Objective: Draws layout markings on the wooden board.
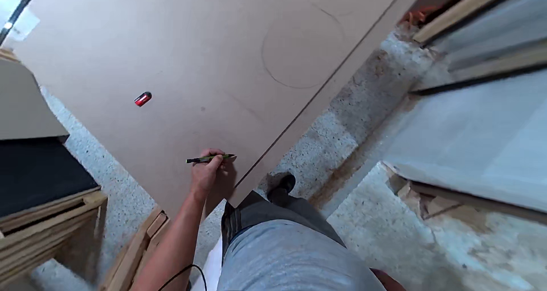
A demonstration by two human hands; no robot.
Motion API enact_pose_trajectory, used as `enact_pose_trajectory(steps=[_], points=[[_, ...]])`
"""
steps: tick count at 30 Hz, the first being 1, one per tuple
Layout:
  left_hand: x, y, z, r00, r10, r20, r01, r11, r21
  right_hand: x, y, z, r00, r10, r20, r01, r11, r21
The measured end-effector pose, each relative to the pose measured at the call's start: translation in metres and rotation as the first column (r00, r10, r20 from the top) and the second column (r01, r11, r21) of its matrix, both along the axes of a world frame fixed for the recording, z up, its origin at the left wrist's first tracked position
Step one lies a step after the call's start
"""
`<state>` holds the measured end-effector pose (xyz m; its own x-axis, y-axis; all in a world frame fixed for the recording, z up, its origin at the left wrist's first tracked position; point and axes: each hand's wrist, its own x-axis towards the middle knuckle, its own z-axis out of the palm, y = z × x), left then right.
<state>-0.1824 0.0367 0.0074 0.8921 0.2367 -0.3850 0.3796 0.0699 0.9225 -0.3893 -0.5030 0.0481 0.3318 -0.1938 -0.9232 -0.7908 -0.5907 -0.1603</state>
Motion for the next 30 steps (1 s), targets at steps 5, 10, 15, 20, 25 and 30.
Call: enact_pose_trajectory(steps=[5,10,15,20,25,30], points=[[-0.002,-0.062,-0.006,0.993,0.118,0.014,-0.118,0.993,0.015,0.076,-0.156,-0.076,0.997,0.037,0.067,-0.035,0.999,-0.037],[-0.01,-0.087,0.01,0.973,0.227,-0.049,-0.218,0.966,0.139,0.179,-0.212,-0.107,0.972,0.216,0.093,-0.209,0.975,-0.079],[-0.007,-0.083,-0.022,0.963,0.267,0.029,-0.268,0.962,0.042,0.307,-0.146,-0.088,0.925,0.33,0.188,-0.32,0.944,-0.081],[0.004,-0.104,-0.01,0.894,0.446,-0.048,-0.445,0.895,0.035,0.432,-0.052,-0.043,0.757,0.489,0.433,-0.555,0.831,0.031],[0.017,-0.125,-0.005,0.727,0.681,-0.083,-0.678,0.732,0.068,0.572,0.038,-0.019,0.498,0.491,0.715,-0.768,0.633,0.1],[0.037,-0.149,-0.01,0.46,0.887,-0.025,-0.885,0.461,0.062,0.684,0.176,0.001,0.108,0.607,0.787,-0.909,0.382,-0.169]])
